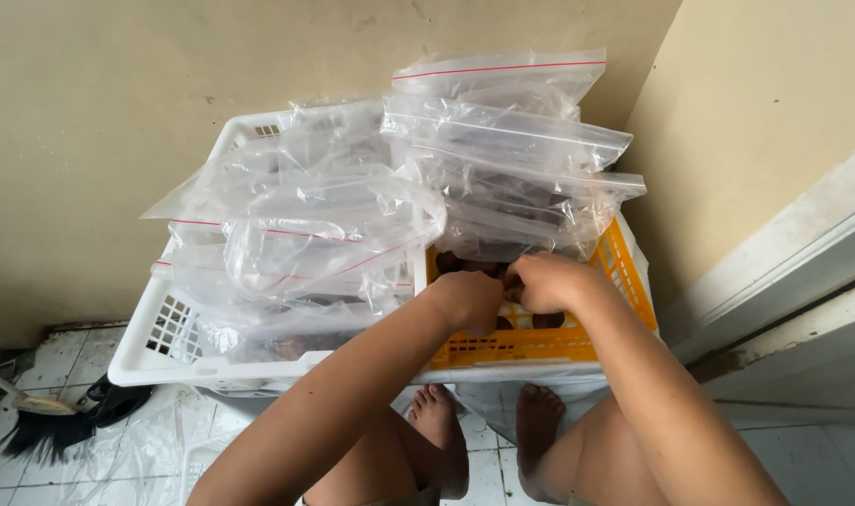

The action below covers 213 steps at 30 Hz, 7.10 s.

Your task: Packing small brown fruits into plastic zip-lock bags and sealing them manually.

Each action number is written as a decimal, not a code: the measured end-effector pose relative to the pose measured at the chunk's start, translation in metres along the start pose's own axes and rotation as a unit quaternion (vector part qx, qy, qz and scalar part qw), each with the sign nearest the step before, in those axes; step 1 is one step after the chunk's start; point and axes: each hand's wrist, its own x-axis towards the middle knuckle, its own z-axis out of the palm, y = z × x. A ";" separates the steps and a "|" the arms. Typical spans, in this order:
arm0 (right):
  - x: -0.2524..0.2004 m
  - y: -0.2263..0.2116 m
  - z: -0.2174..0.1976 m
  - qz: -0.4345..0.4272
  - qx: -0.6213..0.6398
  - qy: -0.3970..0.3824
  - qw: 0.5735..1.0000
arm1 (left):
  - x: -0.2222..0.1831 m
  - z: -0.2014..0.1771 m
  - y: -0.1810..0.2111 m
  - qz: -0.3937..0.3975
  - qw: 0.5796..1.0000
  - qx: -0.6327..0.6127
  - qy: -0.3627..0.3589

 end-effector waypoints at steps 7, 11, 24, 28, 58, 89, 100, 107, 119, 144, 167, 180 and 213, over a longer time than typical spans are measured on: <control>0.035 0.025 0.030 0.014 -0.058 0.001 0.998 | -0.019 -0.025 0.005 -0.023 0.987 -0.081 -0.140; 0.026 0.015 0.027 -0.002 -0.081 0.048 0.996 | -0.028 -0.038 0.008 -0.014 0.983 -0.084 -0.163; 0.023 0.017 0.034 -0.055 -0.030 0.038 0.997 | -0.001 -0.009 -0.009 -0.006 0.992 -0.046 -0.121; 0.022 0.005 0.035 -0.061 0.014 0.015 0.998 | -0.008 -0.016 -0.003 -0.011 0.990 -0.041 -0.134; 0.030 0.059 0.045 -0.272 0.540 0.146 0.783 | -0.039 -0.058 0.004 -0.060 0.939 -0.324 0.101; -0.019 0.035 0.009 -0.079 0.364 0.082 0.924 | -0.079 -0.061 0.031 0.113 0.869 -0.423 0.230; 0.007 -0.069 -0.017 -0.415 0.540 0.180 0.710 | -0.181 -0.038 -0.036 0.071 0.854 -0.167 0.488; 0.041 -0.130 -0.025 -0.429 0.326 0.211 0.815 | -0.179 -0.022 -0.083 -0.027 0.854 -0.132 0.503; 0.016 -0.154 -0.043 -0.294 0.053 0.290 0.909 | -0.170 -0.027 -0.090 -0.140 0.885 -0.135 0.422; -0.037 -0.043 -0.032 -0.319 0.196 0.309 0.874 | -0.167 -0.038 -0.003 0.044 0.794 -0.165 0.584; 0.032 0.036 0.029 -0.022 -0.102 -0.032 0.994 | -0.061 -0.069 0.028 -0.008 0.971 0.185 -0.150; 0.031 0.029 0.035 -0.023 -0.012 -0.031 0.999 | -0.049 -0.064 0.019 -0.016 0.977 0.120 -0.174; 0.021 0.043 0.026 0.003 0.127 0.191 0.973 | -0.024 -0.057 0.012 -0.047 0.970 -0.027 -0.238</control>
